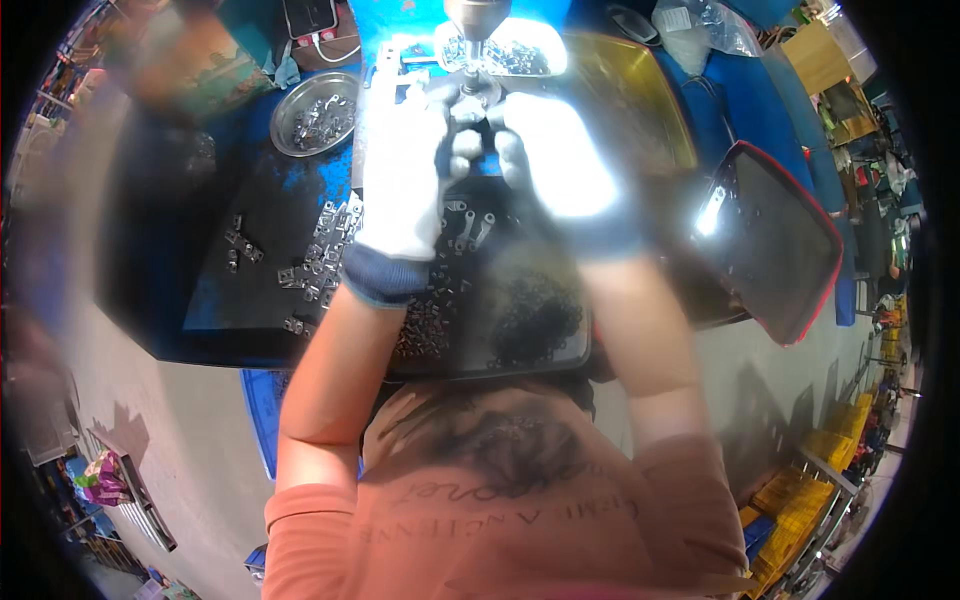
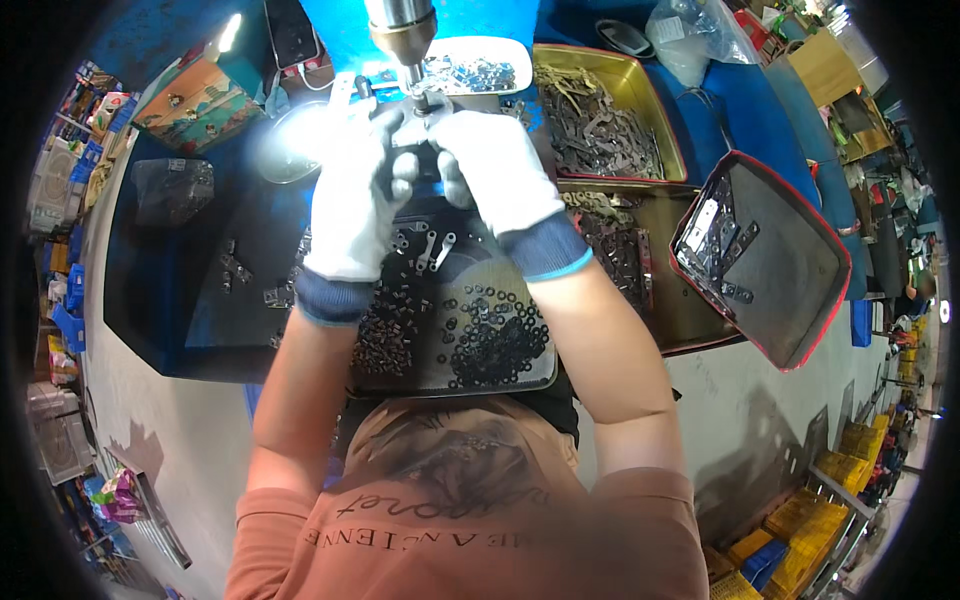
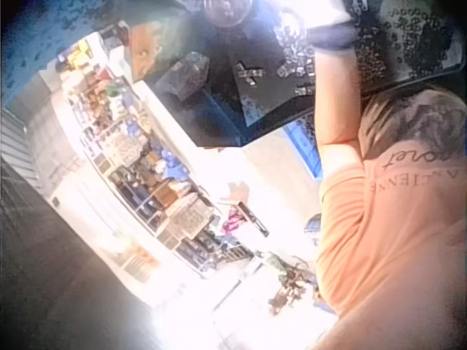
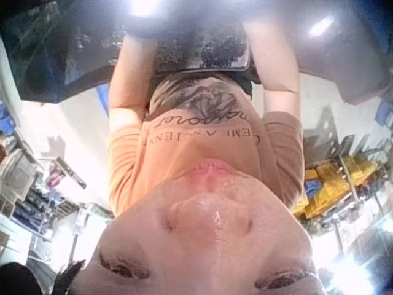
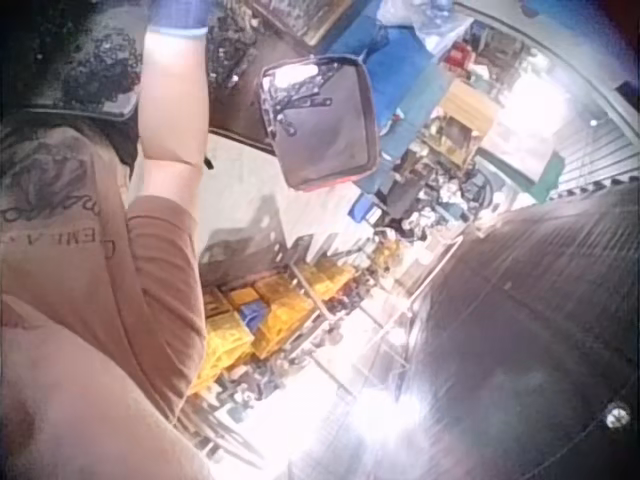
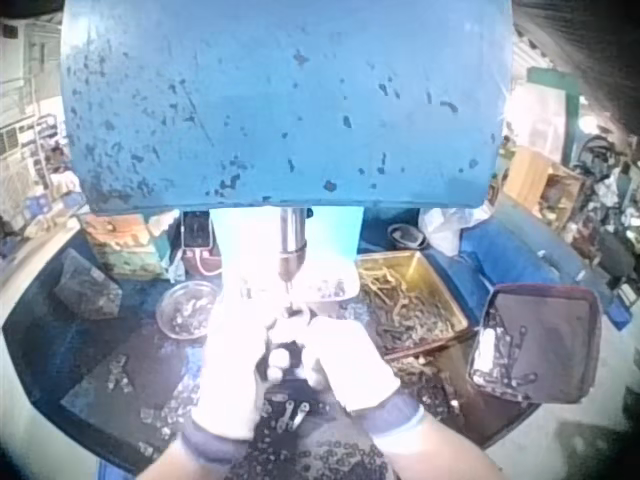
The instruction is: The person assembles small metal components using a mechanical press.
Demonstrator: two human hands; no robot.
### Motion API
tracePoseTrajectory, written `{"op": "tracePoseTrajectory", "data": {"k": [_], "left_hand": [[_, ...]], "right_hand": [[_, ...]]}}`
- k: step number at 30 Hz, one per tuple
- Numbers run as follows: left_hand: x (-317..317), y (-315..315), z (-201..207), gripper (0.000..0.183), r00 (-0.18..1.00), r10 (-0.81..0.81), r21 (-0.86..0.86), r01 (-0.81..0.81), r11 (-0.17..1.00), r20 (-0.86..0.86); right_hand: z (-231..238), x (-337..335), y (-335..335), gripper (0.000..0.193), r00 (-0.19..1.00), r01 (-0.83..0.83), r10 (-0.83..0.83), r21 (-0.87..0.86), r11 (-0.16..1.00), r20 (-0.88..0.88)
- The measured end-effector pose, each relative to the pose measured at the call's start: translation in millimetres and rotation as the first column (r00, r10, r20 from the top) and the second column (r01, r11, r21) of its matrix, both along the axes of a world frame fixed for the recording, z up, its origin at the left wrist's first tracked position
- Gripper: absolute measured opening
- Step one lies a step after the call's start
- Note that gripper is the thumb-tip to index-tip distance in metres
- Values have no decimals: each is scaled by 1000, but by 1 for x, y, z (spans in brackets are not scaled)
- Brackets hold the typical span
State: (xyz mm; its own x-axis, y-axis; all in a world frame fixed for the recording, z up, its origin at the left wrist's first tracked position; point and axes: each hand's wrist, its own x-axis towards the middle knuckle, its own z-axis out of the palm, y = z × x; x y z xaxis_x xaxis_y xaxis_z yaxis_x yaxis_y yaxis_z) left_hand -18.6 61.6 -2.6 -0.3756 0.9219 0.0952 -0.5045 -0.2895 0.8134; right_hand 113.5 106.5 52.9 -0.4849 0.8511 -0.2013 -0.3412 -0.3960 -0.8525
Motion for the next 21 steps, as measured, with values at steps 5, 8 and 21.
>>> {"op": "tracePoseTrajectory", "data": {"k": [5, 8, 21], "left_hand": [[-4, 24, 10, 42, 982, 144, -18, -147, 989, -123], [-5, 30, 5, 40, 969, 217, -69, -227, 972, -120], [-28, 51, -30, 24, 559, 364, 199, -335, 921, -745]], "right_hand": [[-13, -17, 31, 20, 998, -17, 12, 92, 996, 56], [-30, -19, 40, 20, 994, -101, 86, 294, 950, 62], [-29, -19, 50, 21, 943, -247, 121, 410, 878, 309]]}}
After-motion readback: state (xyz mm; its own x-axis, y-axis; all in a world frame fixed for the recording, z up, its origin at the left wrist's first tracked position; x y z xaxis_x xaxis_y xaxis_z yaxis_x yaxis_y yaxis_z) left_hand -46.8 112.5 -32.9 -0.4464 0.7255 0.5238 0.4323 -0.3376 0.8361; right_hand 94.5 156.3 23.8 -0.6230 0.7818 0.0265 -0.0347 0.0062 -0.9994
